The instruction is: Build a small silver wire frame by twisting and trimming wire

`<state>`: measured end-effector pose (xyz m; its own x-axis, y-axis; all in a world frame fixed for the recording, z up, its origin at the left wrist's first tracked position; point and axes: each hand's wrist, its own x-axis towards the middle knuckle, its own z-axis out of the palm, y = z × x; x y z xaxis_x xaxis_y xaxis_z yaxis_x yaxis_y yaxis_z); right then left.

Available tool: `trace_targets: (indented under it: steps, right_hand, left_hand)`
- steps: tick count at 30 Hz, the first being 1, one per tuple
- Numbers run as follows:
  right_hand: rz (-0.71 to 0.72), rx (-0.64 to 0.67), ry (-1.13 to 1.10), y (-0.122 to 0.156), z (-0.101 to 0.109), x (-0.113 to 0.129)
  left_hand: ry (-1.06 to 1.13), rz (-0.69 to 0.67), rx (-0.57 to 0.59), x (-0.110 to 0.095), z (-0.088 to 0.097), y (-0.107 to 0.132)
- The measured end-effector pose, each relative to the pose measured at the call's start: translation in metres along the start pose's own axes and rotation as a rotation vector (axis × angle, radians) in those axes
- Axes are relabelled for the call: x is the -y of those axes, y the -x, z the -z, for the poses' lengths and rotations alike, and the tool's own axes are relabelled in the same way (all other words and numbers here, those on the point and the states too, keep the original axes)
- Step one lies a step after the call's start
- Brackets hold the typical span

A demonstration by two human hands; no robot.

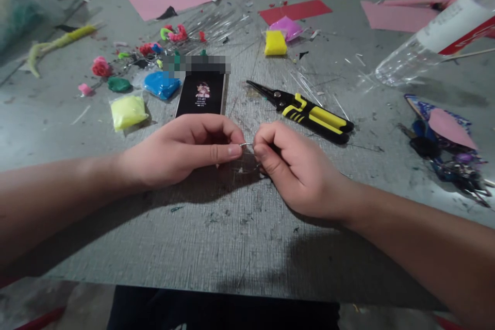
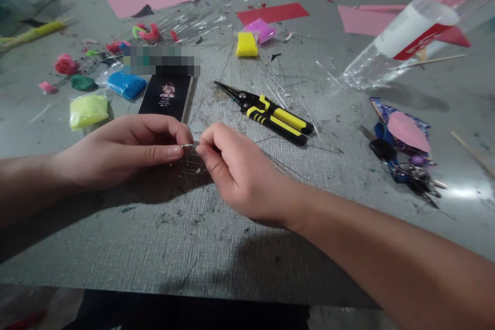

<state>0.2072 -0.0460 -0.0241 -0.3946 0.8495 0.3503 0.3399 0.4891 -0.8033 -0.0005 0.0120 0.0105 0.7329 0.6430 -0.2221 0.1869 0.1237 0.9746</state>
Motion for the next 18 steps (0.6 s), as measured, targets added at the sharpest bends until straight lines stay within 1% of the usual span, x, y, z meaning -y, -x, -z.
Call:
trace_targets:
  steps: [5,9,14,16,18]
  right_hand:
    - [0.011,0.046,-0.014,-0.001,0.002,0.001]
    - [0.004,0.085,-0.048,0.000,0.003,0.003]
    - [0.005,0.105,-0.044,0.000,0.003,0.004]
    - [0.015,0.091,-0.042,-0.001,0.002,0.003]
    - [0.020,0.063,-0.038,0.000,0.001,0.001]
  left_hand:
    - [-0.026,0.075,0.098,-0.001,0.003,0.000]
    - [-0.029,0.085,0.154,-0.005,0.004,-0.002]
    - [-0.016,0.097,0.265,-0.011,0.004,-0.002]
    - [-0.034,0.091,0.261,-0.011,0.005,-0.002]
    - [-0.065,0.064,0.228,-0.008,0.005,-0.001]
